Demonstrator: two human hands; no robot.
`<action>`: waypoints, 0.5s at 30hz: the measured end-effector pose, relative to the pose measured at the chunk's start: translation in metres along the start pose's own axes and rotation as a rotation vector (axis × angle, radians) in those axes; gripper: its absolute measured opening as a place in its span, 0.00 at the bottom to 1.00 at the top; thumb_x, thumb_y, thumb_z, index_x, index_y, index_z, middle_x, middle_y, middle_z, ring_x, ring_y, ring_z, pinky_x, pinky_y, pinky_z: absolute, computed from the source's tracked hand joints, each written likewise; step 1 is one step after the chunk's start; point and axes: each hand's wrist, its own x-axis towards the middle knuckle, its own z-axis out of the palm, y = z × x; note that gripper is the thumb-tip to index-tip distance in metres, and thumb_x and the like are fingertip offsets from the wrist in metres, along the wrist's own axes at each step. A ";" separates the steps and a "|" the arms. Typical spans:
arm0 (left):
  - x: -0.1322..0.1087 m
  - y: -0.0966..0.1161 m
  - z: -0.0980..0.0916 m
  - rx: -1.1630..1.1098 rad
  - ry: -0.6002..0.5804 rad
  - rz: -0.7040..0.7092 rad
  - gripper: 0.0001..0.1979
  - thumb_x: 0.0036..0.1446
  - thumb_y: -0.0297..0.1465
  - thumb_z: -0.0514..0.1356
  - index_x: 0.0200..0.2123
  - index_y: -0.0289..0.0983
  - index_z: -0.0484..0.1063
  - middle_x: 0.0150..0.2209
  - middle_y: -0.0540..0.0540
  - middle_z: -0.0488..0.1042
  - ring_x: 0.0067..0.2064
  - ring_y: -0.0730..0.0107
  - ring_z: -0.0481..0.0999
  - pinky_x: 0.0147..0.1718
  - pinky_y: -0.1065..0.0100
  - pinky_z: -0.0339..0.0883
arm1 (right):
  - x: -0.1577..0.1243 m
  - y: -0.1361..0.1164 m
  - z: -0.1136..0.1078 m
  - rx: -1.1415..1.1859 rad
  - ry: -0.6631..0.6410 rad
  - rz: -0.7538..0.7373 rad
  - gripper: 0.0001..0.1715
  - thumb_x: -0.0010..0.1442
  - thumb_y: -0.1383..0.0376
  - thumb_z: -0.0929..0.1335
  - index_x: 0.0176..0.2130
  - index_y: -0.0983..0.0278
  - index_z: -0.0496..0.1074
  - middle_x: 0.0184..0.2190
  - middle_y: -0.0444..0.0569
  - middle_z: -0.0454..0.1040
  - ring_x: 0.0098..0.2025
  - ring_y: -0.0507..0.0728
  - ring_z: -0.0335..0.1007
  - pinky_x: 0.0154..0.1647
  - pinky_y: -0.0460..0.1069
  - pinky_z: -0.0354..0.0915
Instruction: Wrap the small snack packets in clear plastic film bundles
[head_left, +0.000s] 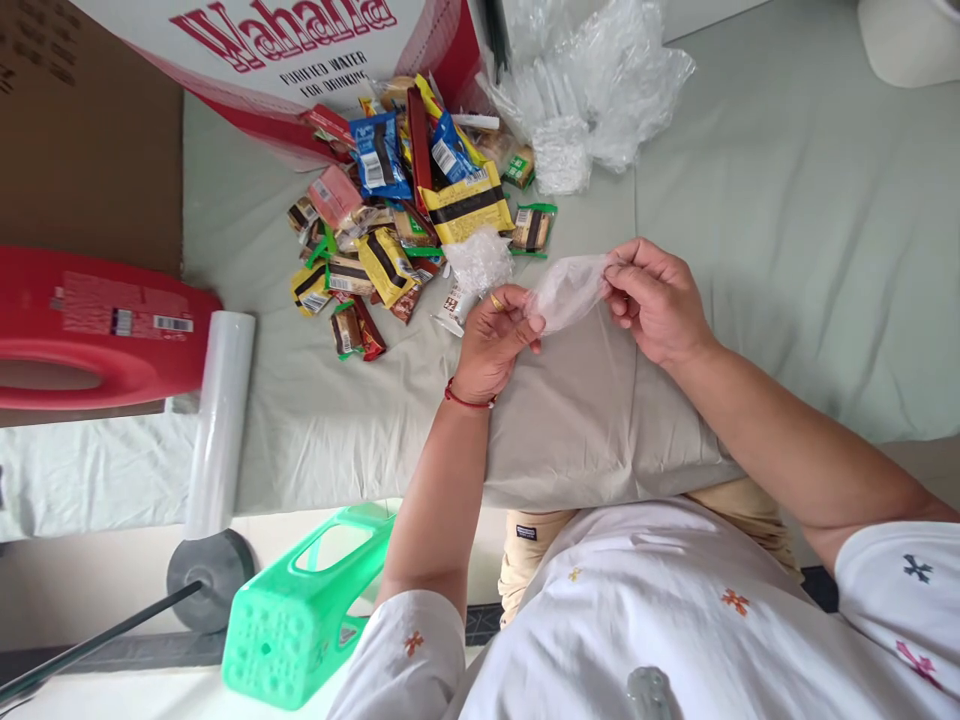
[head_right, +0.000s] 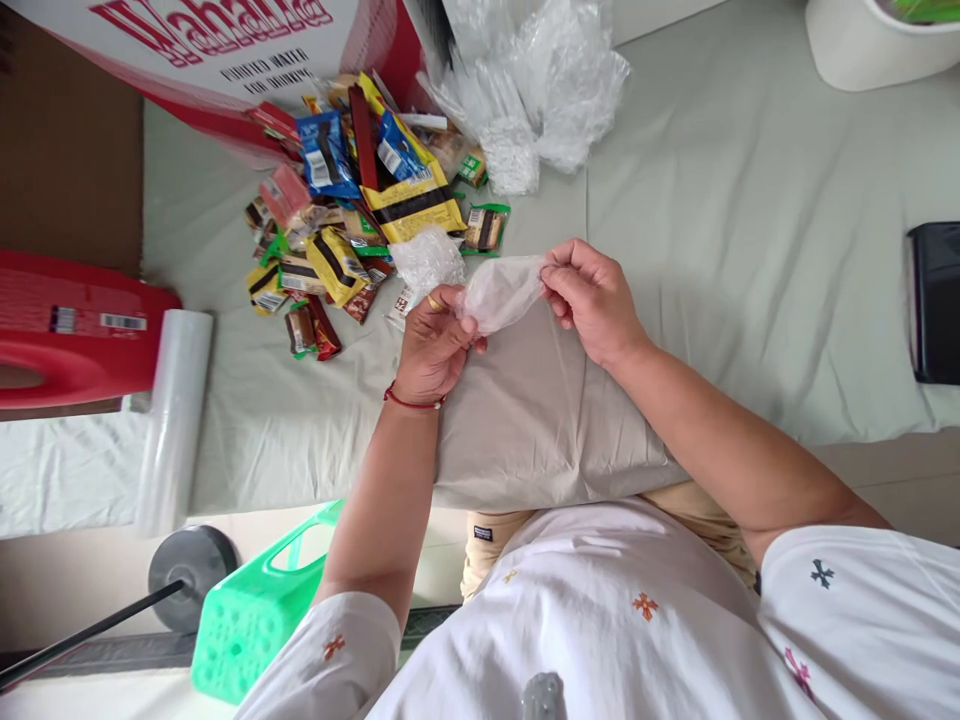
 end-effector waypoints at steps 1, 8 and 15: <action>-0.001 0.000 0.000 -0.011 -0.010 -0.016 0.23 0.44 0.49 0.77 0.34 0.40 0.76 0.32 0.52 0.73 0.29 0.75 0.74 0.22 0.75 0.70 | 0.000 -0.001 -0.001 0.016 0.003 0.007 0.16 0.57 0.56 0.75 0.31 0.59 0.67 0.26 0.40 0.69 0.21 0.48 0.57 0.16 0.44 0.53; 0.000 0.003 0.002 -0.067 0.003 -0.048 0.21 0.43 0.44 0.79 0.31 0.39 0.75 0.28 0.53 0.72 0.25 0.78 0.72 0.21 0.75 0.69 | 0.005 0.001 -0.007 0.075 0.009 0.084 0.16 0.53 0.58 0.77 0.31 0.60 0.69 0.24 0.40 0.68 0.20 0.47 0.56 0.15 0.43 0.50; 0.003 0.011 -0.004 -0.186 0.088 -0.052 0.22 0.46 0.43 0.77 0.27 0.39 0.69 0.28 0.53 0.70 0.25 0.79 0.68 0.20 0.75 0.64 | 0.009 0.004 -0.015 -0.052 0.124 -0.108 0.18 0.60 0.48 0.74 0.38 0.57 0.72 0.31 0.43 0.70 0.23 0.48 0.58 0.18 0.45 0.54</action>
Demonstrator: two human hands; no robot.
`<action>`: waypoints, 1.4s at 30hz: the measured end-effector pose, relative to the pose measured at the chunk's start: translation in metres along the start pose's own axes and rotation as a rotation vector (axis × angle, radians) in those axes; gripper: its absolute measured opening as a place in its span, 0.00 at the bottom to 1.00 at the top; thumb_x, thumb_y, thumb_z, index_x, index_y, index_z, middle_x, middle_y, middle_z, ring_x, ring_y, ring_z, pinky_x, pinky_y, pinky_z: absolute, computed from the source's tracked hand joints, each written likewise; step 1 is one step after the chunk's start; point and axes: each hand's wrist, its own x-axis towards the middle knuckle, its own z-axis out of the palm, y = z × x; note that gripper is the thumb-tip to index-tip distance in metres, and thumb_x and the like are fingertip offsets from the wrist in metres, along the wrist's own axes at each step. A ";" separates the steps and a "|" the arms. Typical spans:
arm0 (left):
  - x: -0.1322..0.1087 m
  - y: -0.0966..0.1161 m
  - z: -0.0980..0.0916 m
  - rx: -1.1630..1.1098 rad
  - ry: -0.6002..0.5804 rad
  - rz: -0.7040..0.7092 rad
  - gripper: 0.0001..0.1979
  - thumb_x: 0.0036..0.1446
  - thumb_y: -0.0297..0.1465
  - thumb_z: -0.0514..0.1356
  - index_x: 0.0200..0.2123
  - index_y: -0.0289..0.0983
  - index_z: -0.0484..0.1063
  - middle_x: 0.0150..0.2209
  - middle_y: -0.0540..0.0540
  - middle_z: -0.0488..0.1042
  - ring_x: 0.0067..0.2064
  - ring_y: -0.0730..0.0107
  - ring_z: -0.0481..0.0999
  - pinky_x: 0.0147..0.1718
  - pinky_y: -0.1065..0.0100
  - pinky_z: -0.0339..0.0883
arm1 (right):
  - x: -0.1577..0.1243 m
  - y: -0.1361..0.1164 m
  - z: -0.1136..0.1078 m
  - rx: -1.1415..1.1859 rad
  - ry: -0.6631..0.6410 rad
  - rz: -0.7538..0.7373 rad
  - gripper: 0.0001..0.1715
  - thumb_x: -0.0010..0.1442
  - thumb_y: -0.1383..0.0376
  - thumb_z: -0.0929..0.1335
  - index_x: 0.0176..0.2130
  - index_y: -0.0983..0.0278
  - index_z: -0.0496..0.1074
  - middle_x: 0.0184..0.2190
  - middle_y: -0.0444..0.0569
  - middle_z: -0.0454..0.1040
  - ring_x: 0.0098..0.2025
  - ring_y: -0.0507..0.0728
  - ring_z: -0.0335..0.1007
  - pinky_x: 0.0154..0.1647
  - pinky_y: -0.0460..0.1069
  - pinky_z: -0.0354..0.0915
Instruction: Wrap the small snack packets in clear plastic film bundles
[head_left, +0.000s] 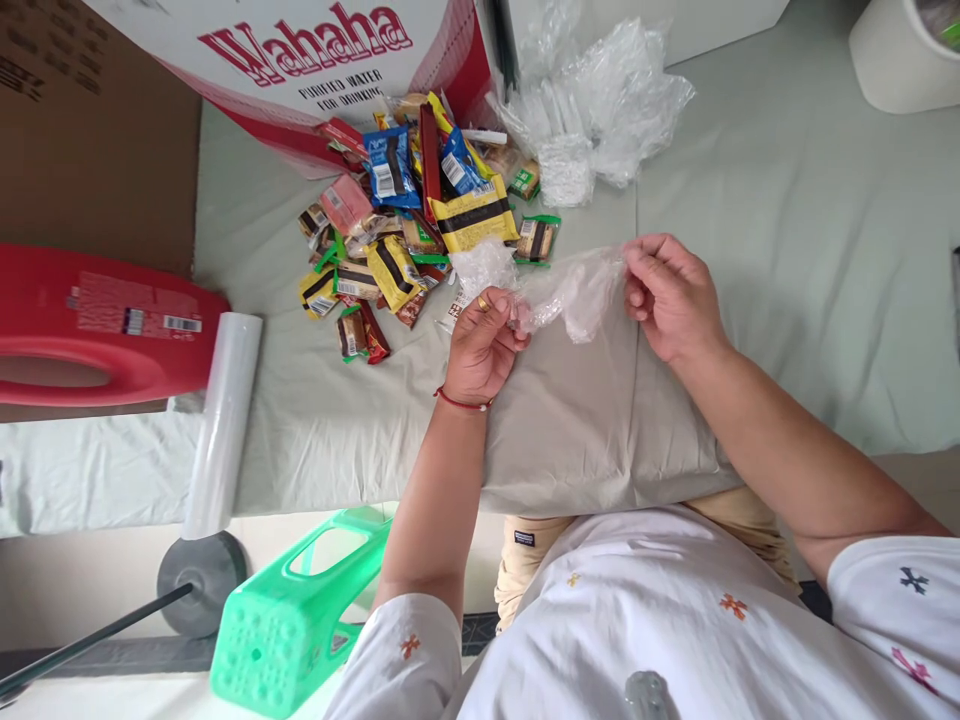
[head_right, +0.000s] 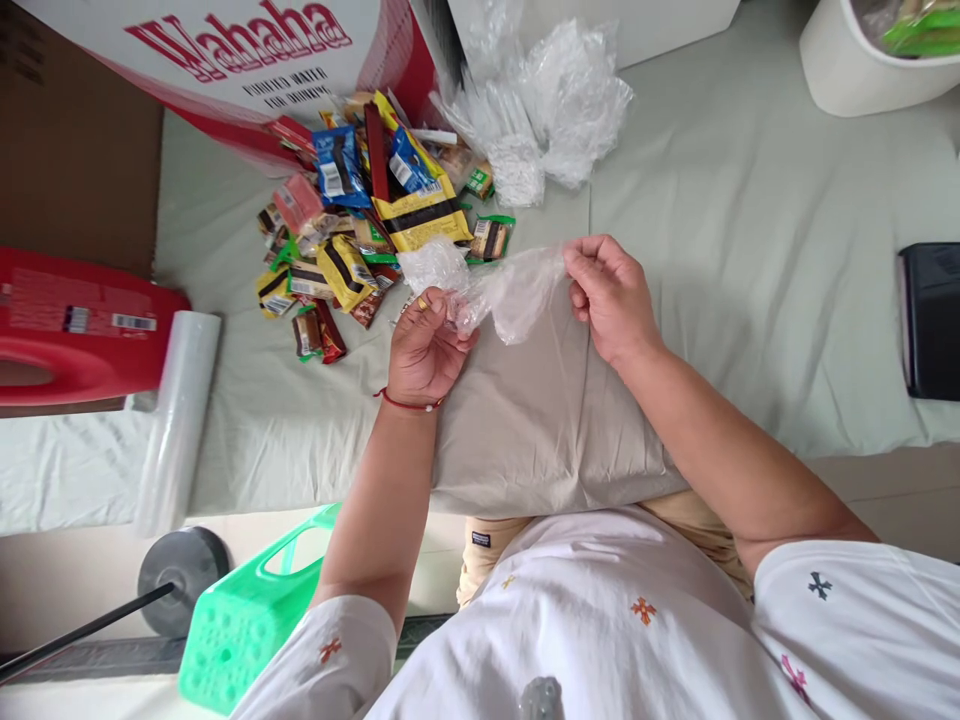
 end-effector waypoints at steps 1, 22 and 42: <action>0.000 0.000 0.000 -0.016 0.009 -0.004 0.21 0.47 0.42 0.77 0.28 0.39 0.68 0.28 0.53 0.70 0.25 0.79 0.68 0.21 0.75 0.64 | -0.003 -0.001 0.001 -0.047 0.000 -0.083 0.19 0.61 0.45 0.73 0.41 0.56 0.73 0.36 0.45 0.71 0.25 0.49 0.59 0.19 0.46 0.57; 0.006 -0.002 0.001 -0.027 0.116 0.030 0.21 0.54 0.46 0.71 0.33 0.42 0.64 0.30 0.52 0.76 0.28 0.75 0.75 0.20 0.75 0.61 | -0.004 -0.010 0.001 0.082 -0.085 0.015 0.25 0.57 0.46 0.76 0.29 0.58 0.65 0.25 0.39 0.66 0.19 0.47 0.53 0.16 0.46 0.48; 0.001 -0.024 0.004 0.240 0.015 0.163 0.17 0.54 0.44 0.74 0.38 0.39 0.75 0.34 0.52 0.75 0.35 0.75 0.73 0.38 0.72 0.68 | -0.042 0.005 0.022 -0.716 -0.497 -0.735 0.10 0.70 0.62 0.67 0.49 0.58 0.77 0.56 0.50 0.79 0.49 0.58 0.81 0.46 0.51 0.75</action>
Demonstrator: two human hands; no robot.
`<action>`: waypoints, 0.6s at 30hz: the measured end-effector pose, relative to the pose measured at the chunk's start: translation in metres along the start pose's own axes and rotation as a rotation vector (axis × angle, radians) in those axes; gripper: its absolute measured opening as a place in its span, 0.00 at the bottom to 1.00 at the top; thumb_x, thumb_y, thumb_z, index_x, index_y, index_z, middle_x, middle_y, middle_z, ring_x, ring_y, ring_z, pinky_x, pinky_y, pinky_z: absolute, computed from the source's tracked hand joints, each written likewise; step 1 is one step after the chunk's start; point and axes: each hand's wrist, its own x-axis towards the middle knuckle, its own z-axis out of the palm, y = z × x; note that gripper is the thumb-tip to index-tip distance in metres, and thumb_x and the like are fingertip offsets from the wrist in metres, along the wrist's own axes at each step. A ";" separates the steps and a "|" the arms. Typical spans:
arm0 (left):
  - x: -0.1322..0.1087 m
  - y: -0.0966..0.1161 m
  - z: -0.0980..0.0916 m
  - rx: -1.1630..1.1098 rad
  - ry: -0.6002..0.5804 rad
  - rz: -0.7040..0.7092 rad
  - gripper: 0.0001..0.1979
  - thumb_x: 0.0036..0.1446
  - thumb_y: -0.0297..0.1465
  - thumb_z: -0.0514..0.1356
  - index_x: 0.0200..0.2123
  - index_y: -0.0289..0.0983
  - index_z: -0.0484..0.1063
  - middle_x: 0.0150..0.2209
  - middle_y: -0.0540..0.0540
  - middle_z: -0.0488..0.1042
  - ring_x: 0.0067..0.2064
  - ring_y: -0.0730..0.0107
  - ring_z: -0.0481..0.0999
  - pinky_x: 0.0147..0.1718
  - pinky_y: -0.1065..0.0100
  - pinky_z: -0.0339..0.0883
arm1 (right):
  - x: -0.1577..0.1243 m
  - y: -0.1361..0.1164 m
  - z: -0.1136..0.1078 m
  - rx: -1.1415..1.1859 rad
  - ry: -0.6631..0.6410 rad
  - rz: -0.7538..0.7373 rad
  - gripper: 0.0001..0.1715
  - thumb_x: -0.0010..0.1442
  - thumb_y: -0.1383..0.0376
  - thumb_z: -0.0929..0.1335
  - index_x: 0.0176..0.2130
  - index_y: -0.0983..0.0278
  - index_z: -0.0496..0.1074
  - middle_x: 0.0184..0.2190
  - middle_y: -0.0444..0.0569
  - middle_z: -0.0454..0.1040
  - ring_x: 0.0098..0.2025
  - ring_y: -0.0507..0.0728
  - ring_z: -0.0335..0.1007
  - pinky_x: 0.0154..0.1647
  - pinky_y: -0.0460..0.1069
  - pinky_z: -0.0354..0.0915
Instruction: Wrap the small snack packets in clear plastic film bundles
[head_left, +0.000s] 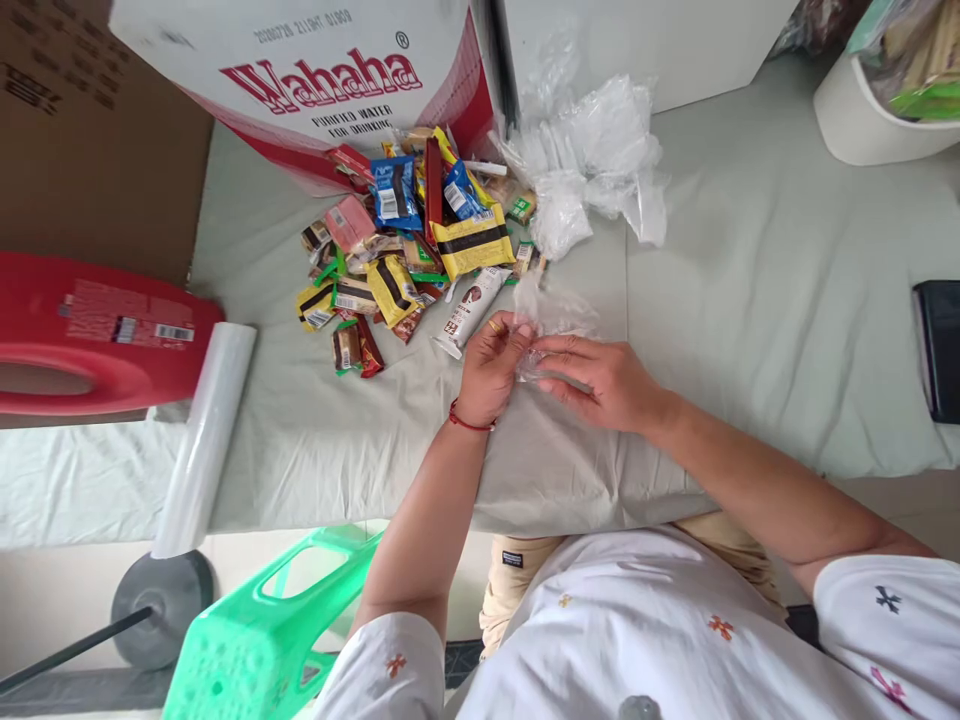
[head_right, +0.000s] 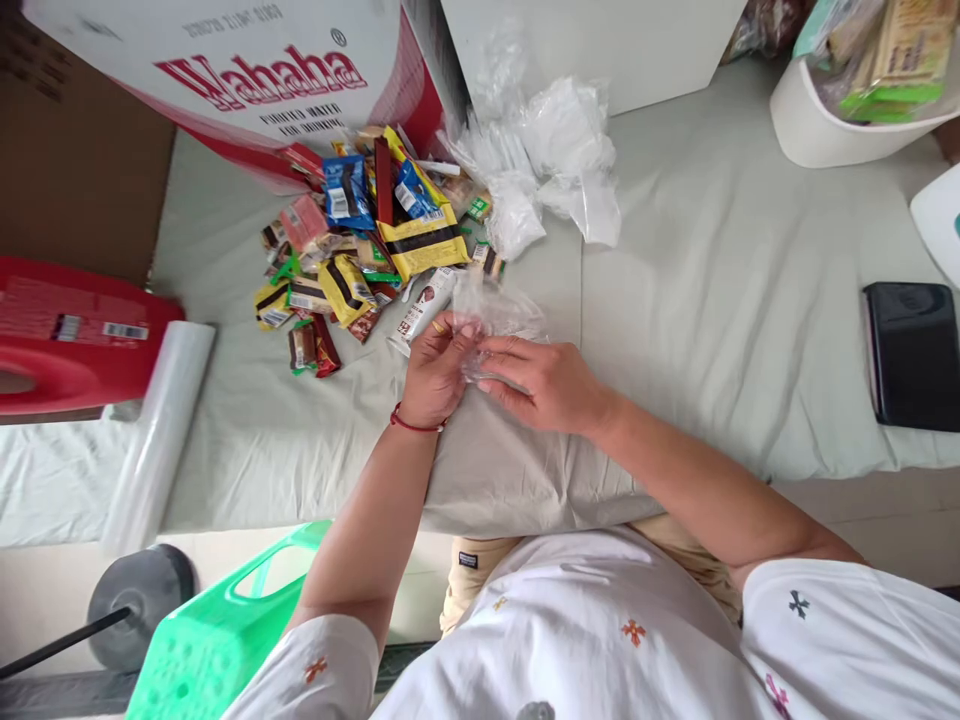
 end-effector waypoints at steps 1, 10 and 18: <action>0.000 -0.001 -0.001 -0.024 0.013 -0.008 0.16 0.56 0.43 0.73 0.36 0.39 0.76 0.33 0.52 0.75 0.34 0.76 0.73 0.37 0.73 0.68 | 0.001 0.000 -0.002 0.028 0.061 0.044 0.10 0.71 0.62 0.67 0.49 0.58 0.77 0.55 0.51 0.80 0.49 0.57 0.81 0.46 0.51 0.75; 0.000 0.009 -0.004 -0.161 0.016 -0.125 0.15 0.51 0.42 0.74 0.34 0.40 0.76 0.34 0.48 0.81 0.40 0.62 0.82 0.42 0.62 0.74 | 0.005 0.048 -0.027 -0.097 0.507 0.461 0.15 0.68 0.59 0.67 0.53 0.57 0.71 0.57 0.56 0.68 0.41 0.57 0.75 0.39 0.55 0.74; 0.002 0.013 -0.009 -0.202 -0.066 -0.233 0.11 0.50 0.37 0.73 0.30 0.38 0.77 0.28 0.50 0.80 0.29 0.70 0.79 0.34 0.67 0.72 | 0.026 0.122 -0.057 -0.296 0.326 0.648 0.42 0.60 0.53 0.75 0.67 0.56 0.61 0.69 0.62 0.57 0.60 0.69 0.69 0.52 0.63 0.73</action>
